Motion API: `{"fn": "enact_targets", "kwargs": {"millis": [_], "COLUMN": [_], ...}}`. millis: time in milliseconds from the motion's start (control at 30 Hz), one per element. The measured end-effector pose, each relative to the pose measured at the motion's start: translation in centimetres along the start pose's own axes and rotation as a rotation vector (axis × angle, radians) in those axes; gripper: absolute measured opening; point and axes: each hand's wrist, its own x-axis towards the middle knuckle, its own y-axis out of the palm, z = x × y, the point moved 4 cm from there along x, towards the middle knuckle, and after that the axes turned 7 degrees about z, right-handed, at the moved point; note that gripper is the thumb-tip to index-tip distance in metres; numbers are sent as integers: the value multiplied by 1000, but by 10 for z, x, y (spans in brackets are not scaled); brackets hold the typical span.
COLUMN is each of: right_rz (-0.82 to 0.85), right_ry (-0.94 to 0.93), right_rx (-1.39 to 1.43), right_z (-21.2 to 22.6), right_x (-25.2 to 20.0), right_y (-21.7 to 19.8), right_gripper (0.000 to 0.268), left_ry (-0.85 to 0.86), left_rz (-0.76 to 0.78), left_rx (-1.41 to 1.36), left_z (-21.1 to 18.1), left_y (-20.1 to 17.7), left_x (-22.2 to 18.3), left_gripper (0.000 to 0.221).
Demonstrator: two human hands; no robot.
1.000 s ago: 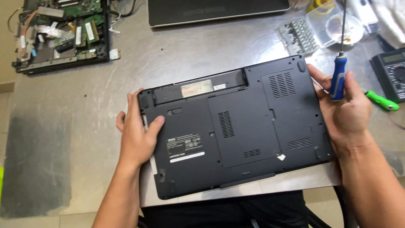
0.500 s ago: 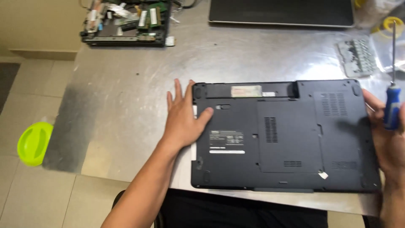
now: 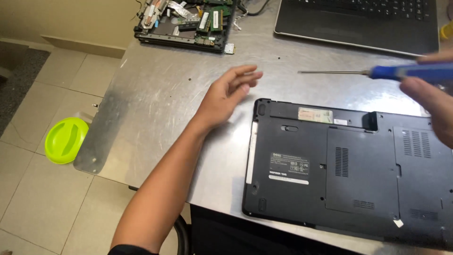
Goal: Removing screws from the bottom case of a laptop using a screwdriver to disassemble it.
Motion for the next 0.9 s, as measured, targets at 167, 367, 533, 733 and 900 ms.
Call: {"fn": "enact_targets", "kwargs": {"millis": [167,367,533,733,900], "right_rz": [-49,-81,-18,93,79], "right_ry": [-338,-457,-361,-341,-610], "right_rx": [25,-37,-116,-125,57], "right_z": [146,187,178,173,166], "right_x": [63,92,97,102,101], "right_y": [84,138,156,164,169], "right_gripper": [10,24,29,29,71], "left_ry": [-76,-55,-111,215,258], "left_rz": [-173,-300,-159,-98,-108], "left_rx": [-247,-18,-98,135,158], "left_z": [7,8,-1,1,1], "left_y": [6,4,6,12,13], "left_x": [2,-2,-1,4,4], "left_gripper": [35,34,21,11,10]}}
